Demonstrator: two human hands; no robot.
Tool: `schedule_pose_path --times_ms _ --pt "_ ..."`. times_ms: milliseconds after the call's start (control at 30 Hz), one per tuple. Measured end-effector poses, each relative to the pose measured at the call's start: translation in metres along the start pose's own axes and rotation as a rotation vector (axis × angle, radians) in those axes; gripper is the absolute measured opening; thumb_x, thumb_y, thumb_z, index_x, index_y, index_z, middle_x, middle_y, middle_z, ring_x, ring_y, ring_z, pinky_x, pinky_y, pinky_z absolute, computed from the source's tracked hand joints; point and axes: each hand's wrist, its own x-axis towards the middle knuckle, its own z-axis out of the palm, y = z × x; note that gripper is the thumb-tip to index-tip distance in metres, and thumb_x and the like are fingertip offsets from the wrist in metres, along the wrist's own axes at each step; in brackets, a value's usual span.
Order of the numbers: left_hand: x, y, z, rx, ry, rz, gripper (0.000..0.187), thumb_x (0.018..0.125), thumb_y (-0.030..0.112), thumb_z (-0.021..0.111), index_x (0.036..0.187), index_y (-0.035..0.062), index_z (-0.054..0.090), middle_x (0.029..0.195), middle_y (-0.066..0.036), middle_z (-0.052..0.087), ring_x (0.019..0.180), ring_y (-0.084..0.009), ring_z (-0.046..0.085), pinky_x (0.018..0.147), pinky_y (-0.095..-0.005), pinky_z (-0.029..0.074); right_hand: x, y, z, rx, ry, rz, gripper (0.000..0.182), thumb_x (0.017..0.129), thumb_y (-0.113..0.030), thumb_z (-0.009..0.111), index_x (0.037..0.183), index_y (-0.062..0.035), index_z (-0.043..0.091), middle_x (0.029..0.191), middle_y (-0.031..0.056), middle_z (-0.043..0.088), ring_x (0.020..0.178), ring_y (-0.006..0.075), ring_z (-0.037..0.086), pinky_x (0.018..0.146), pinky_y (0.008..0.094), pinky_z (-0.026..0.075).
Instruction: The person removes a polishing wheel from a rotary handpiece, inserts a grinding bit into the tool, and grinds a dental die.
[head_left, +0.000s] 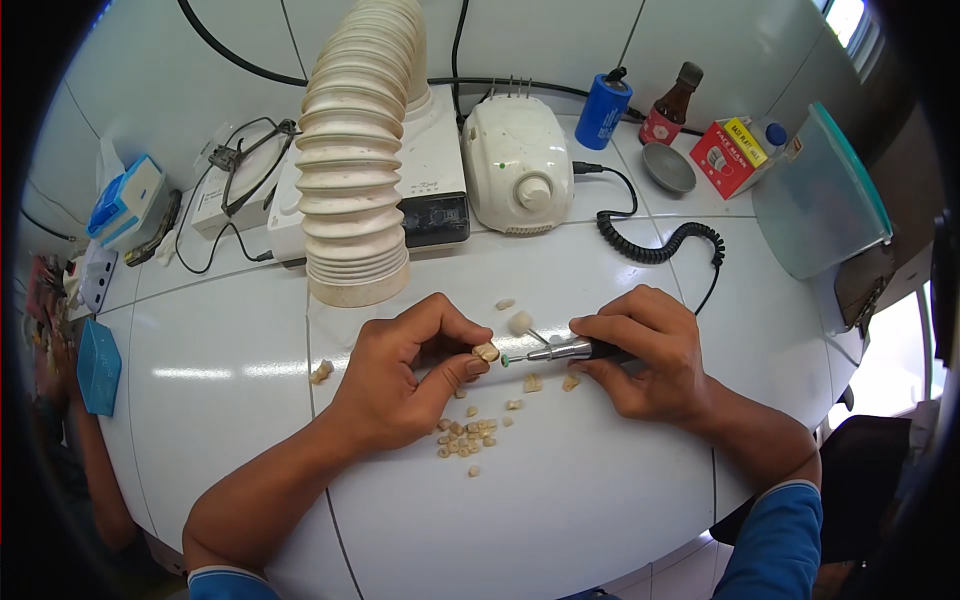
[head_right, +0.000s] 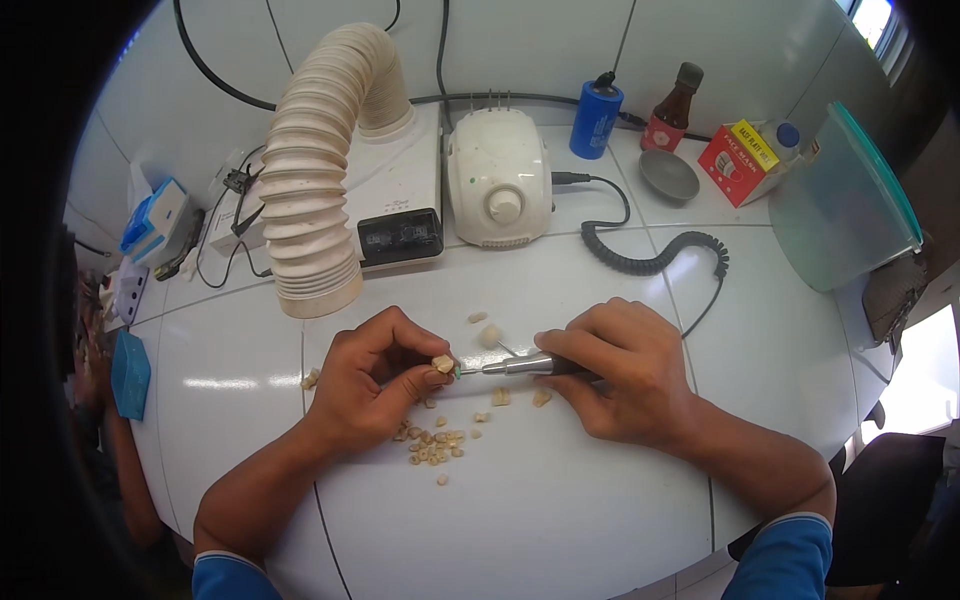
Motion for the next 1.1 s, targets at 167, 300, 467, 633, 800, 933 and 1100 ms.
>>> schedule_pose_path --times_ms 167,300,467,633,800,933,1100 --pt "0.0002 0.0027 -0.0008 0.005 -0.019 -0.010 0.012 0.107 -0.002 0.075 0.117 -0.0022 0.068 0.106 -0.011 0.080 0.095 -0.0130 0.077 0.087 -0.0297 0.062 -0.0003 0.0006 0.0005 0.009 -0.013 -0.015 0.043 0.069 -0.005 0.097 0.109 -0.0071 0.084 0.088 0.0069 0.073 0.075 0.0261 0.068 0.066 0.0396 0.051" --pt "0.0002 0.0031 -0.0013 0.005 -0.036 -0.011 0.012 0.107 -0.004 0.074 0.117 -0.0025 0.068 0.107 -0.012 0.080 0.098 -0.0136 0.077 0.089 -0.0298 0.062 0.0002 -0.0003 -0.0002 0.009 -0.020 -0.014 0.043 0.069 -0.004 0.096 0.110 -0.0074 0.084 0.088 0.0069 0.073 0.075 0.0260 0.068 0.066 0.0395 0.051" --pt "0.0000 0.0031 -0.0017 0.004 -0.051 -0.015 0.013 0.107 -0.004 0.074 0.117 -0.0026 0.068 0.109 -0.012 0.080 0.100 -0.0142 0.078 0.090 -0.0301 0.063 -0.0001 -0.0003 -0.0006 0.010 -0.038 -0.015 0.044 0.069 -0.006 0.097 0.110 -0.0082 0.084 0.089 0.0061 0.073 0.075 0.0256 0.068 0.065 0.0396 0.050" --pt "-0.0001 0.0013 -0.0011 0.037 -0.047 0.005 0.014 0.106 -0.005 0.074 0.117 -0.0028 0.067 0.111 -0.013 0.080 0.102 -0.0154 0.079 0.092 -0.0311 0.064 0.0007 -0.0020 -0.0019 -0.011 -0.081 -0.036 0.045 0.069 -0.011 0.099 0.111 -0.0099 0.084 0.091 0.0043 0.072 0.076 0.0249 0.068 0.066 0.0396 0.050" --pt "-0.0001 0.0013 -0.0018 0.031 -0.052 0.003 0.014 0.106 -0.005 0.075 0.117 -0.0028 0.067 0.111 -0.013 0.079 0.103 -0.0158 0.079 0.093 -0.0314 0.064 0.0004 -0.0012 -0.0014 0.002 -0.064 -0.019 0.044 0.070 -0.009 0.098 0.112 -0.0098 0.084 0.090 0.0048 0.072 0.075 0.0250 0.067 0.065 0.0393 0.050" --pt "0.0000 0.0012 -0.0019 0.039 -0.052 0.003 0.014 0.106 -0.005 0.075 0.117 -0.0029 0.066 0.111 -0.013 0.079 0.103 -0.0159 0.079 0.093 -0.0315 0.064 -0.0018 0.0019 0.0008 0.017 -0.032 -0.006 0.044 0.070 -0.007 0.097 0.112 -0.0092 0.084 0.089 0.0055 0.072 0.074 0.0251 0.067 0.065 0.0390 0.050" --pt "-0.0003 0.0019 -0.0022 0.032 -0.053 -0.011 0.014 0.106 -0.005 0.075 0.117 -0.0029 0.066 0.111 -0.013 0.079 0.103 -0.0162 0.079 0.094 -0.0318 0.064 0.0006 -0.0011 -0.0019 0.008 -0.061 -0.024 0.044 0.070 -0.006 0.097 0.112 -0.0081 0.084 0.090 0.0060 0.073 0.074 0.0251 0.067 0.065 0.0389 0.050"
